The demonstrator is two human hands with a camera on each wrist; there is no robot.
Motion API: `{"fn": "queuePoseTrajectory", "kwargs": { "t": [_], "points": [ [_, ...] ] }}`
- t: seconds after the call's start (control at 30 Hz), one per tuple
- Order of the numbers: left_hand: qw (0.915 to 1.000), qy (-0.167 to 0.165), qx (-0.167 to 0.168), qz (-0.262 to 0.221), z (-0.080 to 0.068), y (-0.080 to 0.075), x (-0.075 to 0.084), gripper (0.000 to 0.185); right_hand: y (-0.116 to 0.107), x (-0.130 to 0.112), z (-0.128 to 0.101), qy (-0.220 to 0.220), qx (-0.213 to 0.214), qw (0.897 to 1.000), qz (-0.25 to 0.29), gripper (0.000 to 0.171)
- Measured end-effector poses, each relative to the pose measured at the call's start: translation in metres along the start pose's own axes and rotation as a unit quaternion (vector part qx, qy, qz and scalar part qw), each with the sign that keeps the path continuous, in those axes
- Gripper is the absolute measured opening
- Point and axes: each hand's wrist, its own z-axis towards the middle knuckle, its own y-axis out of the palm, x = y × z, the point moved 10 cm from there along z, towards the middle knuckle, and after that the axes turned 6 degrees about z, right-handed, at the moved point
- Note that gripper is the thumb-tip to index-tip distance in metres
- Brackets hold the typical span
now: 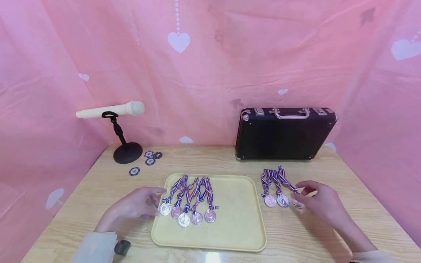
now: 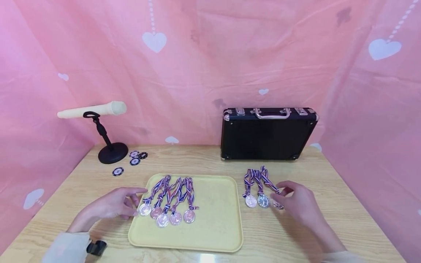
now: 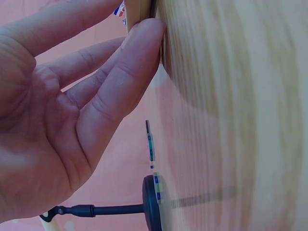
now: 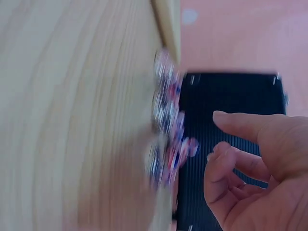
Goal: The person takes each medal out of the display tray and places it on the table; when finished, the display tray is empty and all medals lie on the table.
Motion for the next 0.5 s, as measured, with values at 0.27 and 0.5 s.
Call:
{"fn": "queuePoseTrajectory", "kwargs": {
  "t": [0.27, 0.5],
  "points": [
    [1.0, -0.007, 0.003, -0.003, 0.0, -0.001, 0.001, 0.074, 0.068, -0.069, -0.008, 0.0, -0.074, 0.987, 0.143, 0.038],
    [1.0, 0.0, 0.002, -0.001, 0.001, 0.0, 0.0, 0.074, 0.138, -0.114, -0.023, -0.007, -0.167, 0.969, 0.183, 0.036]
  ]
}}
